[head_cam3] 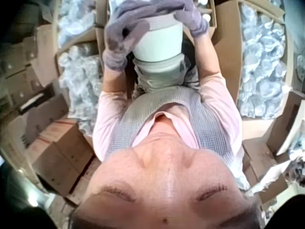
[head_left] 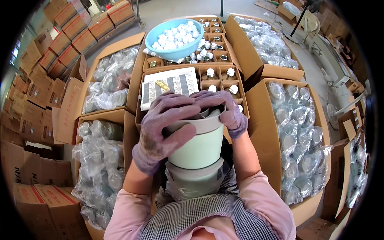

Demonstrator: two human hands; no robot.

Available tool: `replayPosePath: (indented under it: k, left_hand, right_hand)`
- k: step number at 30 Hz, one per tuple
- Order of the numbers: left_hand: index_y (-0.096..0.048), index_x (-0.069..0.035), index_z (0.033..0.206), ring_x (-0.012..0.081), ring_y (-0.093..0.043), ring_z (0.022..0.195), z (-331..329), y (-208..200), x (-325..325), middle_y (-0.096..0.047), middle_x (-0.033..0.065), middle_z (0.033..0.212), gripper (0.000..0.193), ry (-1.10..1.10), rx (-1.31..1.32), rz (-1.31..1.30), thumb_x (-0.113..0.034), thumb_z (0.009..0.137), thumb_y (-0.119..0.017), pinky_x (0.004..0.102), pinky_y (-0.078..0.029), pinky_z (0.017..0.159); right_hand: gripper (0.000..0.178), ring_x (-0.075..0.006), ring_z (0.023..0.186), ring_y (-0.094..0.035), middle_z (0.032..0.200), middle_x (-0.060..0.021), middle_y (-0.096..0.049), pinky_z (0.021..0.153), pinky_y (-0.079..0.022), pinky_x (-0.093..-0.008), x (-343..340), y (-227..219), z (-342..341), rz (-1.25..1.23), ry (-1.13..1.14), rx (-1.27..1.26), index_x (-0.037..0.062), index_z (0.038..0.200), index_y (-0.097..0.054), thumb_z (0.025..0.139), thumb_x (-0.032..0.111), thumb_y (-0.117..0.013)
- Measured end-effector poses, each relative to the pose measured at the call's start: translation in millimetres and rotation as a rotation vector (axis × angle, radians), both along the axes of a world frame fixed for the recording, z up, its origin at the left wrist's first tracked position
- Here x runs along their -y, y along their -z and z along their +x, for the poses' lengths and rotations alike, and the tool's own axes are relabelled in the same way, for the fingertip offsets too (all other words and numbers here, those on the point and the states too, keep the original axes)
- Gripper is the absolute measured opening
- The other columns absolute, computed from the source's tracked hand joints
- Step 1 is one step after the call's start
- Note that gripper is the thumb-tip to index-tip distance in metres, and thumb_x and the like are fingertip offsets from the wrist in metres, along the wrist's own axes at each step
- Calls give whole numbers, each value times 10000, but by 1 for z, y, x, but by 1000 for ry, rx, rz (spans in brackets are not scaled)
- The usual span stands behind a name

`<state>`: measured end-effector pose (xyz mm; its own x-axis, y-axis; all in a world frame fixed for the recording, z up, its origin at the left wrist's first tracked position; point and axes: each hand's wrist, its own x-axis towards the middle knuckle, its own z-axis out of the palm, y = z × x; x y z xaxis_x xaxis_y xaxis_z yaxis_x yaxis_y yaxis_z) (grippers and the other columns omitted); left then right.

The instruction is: The person unpacks a light green pitcher from a plastic bag, removes a label, and assembles it by inserting a metal filter and screwing on a lid. The person repeats the process with a beige pitcher, assembling it similarly and placing the finished units into a cardboard box.

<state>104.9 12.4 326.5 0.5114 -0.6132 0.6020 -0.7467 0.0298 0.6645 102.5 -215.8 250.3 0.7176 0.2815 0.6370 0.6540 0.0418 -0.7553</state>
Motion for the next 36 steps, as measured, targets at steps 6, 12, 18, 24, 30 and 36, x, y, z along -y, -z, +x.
replayPosePath:
  k: [6, 12, 18, 24, 30, 36]
  left_hand:
    - [-723, 38, 787, 313, -633, 826, 32, 74, -10, -697, 175, 798, 586, 177, -112, -438, -509, 914, -553, 561, -360, 1095]
    - [-727, 44, 862, 336, -623, 1014, 29, 58, -9, -708, 178, 881, 546, 195, -127, -366, -476, 932, -572, 561, -317, 1137]
    - [-672, -30, 1198, 344, -598, 1112, -17, -4, -5, -650, 153, 1180, 845, -199, 211, 31, -351, 468, -951, 446, -456, 998]
    - [-703, -46, 1082, 300, -643, 928, -19, 24, -9, -684, 113, 1014, 654, -232, 173, 41, -263, 511, -937, 401, -509, 850]
    - [-715, -30, 1046, 301, -642, 927, -18, 28, -12, -689, 117, 999, 560, -233, 123, 61, -223, 554, -901, 399, -505, 849]
    - [-739, -22, 1031, 268, -650, 853, -28, -7, 0, -696, 118, 919, 415, -262, 22, 57, -157, 648, -822, 348, -500, 802]
  right_hand:
    - [467, -330, 993, -691, 1037, -212, -723, 922, -520, -400, -44, -58, -63, -282, 420, -238, -15, 1048, -749, 730, 325, -798]
    - [441, -365, 1054, -661, 1088, -204, -710, 942, -505, -420, -27, -41, -52, -260, 310, -99, -1, 1086, -731, 852, 370, -693]
    - [871, -386, 1209, -582, 1215, -193, -660, 1083, -405, -451, -13, -40, -42, 42, 136, -3, -34, 1229, -652, 753, 695, -653]
    - [660, -318, 1021, -684, 1065, -157, -726, 913, -516, -406, -19, -20, -48, -118, 286, 144, 0, 1095, -729, 529, 282, -919]
    - [525, -309, 1063, -668, 1092, -168, -721, 942, -498, -395, -21, -13, -50, -49, 240, 55, -12, 1092, -728, 660, 265, -838]
    - [899, -346, 1202, -589, 1311, -199, -628, 1072, -416, -436, -23, 6, -14, 390, 1, -137, -41, 1130, -713, 858, 773, -446]
